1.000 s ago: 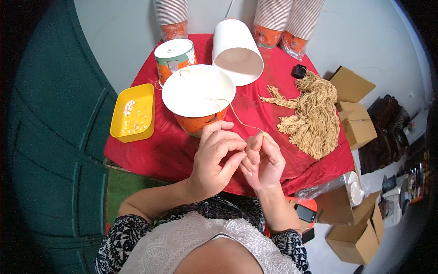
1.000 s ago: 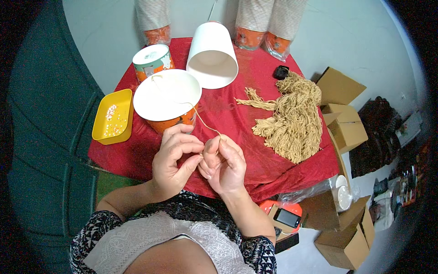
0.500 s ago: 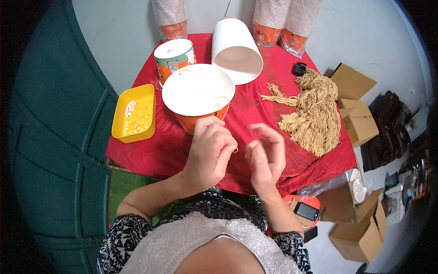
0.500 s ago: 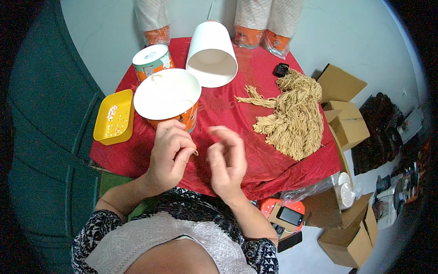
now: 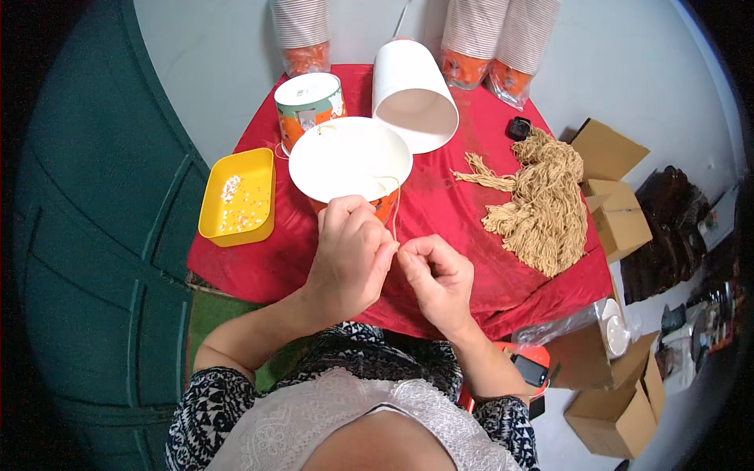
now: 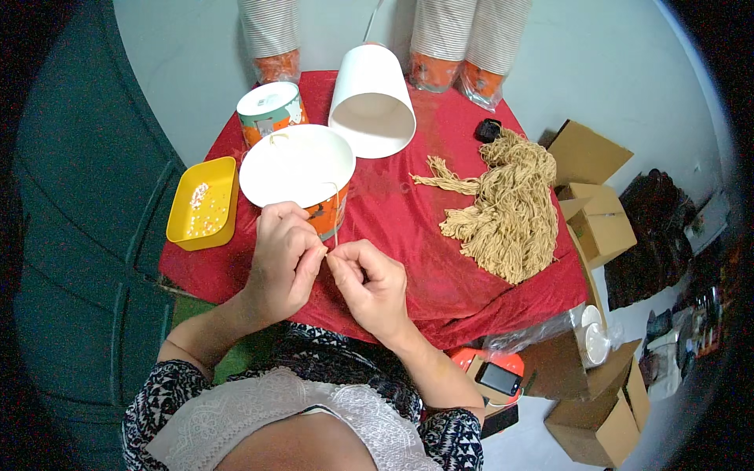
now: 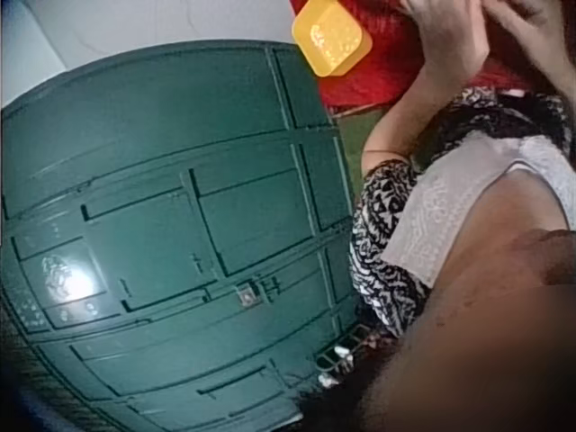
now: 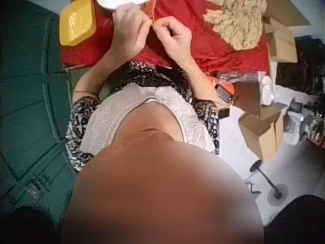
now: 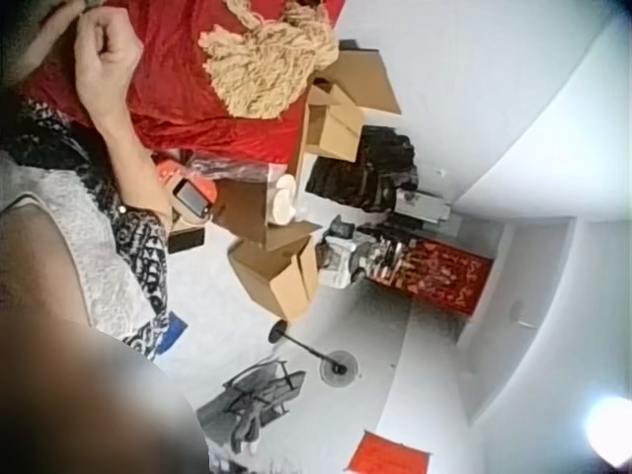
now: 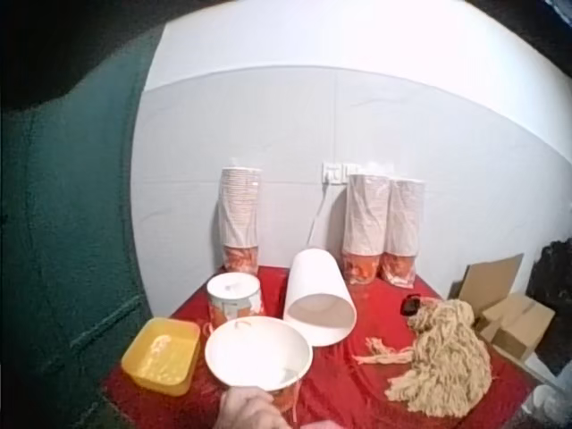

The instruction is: Attaching string handles to decorative paper buckets.

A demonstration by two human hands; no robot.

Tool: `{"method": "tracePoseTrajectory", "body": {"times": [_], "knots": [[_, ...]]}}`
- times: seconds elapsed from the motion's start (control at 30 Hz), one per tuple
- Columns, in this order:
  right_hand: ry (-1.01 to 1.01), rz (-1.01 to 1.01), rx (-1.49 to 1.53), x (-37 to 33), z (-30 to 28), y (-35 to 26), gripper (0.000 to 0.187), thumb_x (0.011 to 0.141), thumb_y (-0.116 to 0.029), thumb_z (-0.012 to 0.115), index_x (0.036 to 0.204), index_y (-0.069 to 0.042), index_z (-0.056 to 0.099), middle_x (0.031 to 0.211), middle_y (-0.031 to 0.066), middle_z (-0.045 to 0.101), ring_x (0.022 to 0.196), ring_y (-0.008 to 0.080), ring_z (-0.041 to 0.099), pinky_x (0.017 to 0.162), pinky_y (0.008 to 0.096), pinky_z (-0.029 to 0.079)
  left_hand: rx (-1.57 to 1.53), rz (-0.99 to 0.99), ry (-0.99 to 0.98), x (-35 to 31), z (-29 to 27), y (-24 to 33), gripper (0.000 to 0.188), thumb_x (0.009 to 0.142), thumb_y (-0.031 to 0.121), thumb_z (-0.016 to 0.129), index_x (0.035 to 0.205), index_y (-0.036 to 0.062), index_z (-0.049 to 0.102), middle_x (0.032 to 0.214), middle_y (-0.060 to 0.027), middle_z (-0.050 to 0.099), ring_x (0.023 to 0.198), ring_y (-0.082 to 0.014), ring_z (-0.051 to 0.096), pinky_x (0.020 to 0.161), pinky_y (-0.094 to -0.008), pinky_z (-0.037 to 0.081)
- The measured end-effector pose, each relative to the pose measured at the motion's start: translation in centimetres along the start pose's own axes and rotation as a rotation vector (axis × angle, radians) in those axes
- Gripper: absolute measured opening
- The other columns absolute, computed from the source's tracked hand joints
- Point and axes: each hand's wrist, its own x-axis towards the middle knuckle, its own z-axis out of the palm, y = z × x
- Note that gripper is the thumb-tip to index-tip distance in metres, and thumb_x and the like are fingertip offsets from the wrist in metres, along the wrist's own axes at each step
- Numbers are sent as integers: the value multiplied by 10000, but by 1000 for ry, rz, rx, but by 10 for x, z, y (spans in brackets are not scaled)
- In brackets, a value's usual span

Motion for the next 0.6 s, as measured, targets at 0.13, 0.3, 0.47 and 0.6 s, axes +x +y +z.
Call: {"method": "tracePoseTrajectory", "body": {"times": [0.13,0.3,0.47,0.6], "knots": [[19,67,-12,21,-3,-2,59,895,-32,645,849,4,642,674,-76,497,623,19,422,549,195,362,74,51,-6,7,-5,-11,199,768,45,694,874,65,527,896,-94,537,968,-325,506,841,-466,367],[329,68,-165,89,-48,-5,74,887,-44,643,849,4,684,767,-5,641,702,62,539,618,227,444,35,52,72,22,-24,-22,161,782,60,691,817,84,535,853,-82,553,904,-310,521,812,-434,371],[530,-79,-127,114,-61,-10,72,889,-38,655,823,-7,655,720,-16,598,653,61,522,576,216,412,70,5,48,36,-45,-30,119,825,54,639,764,48,537,783,-84,561,855,-284,546,796,-396,407],[302,-484,-543,84,-30,11,65,782,48,685,819,9,650,816,109,586,745,210,571,640,312,474,59,-110,-136,46,-56,-38,110,875,51,586,774,8,575,792,-115,600,826,-255,580,797,-372,443]]}}
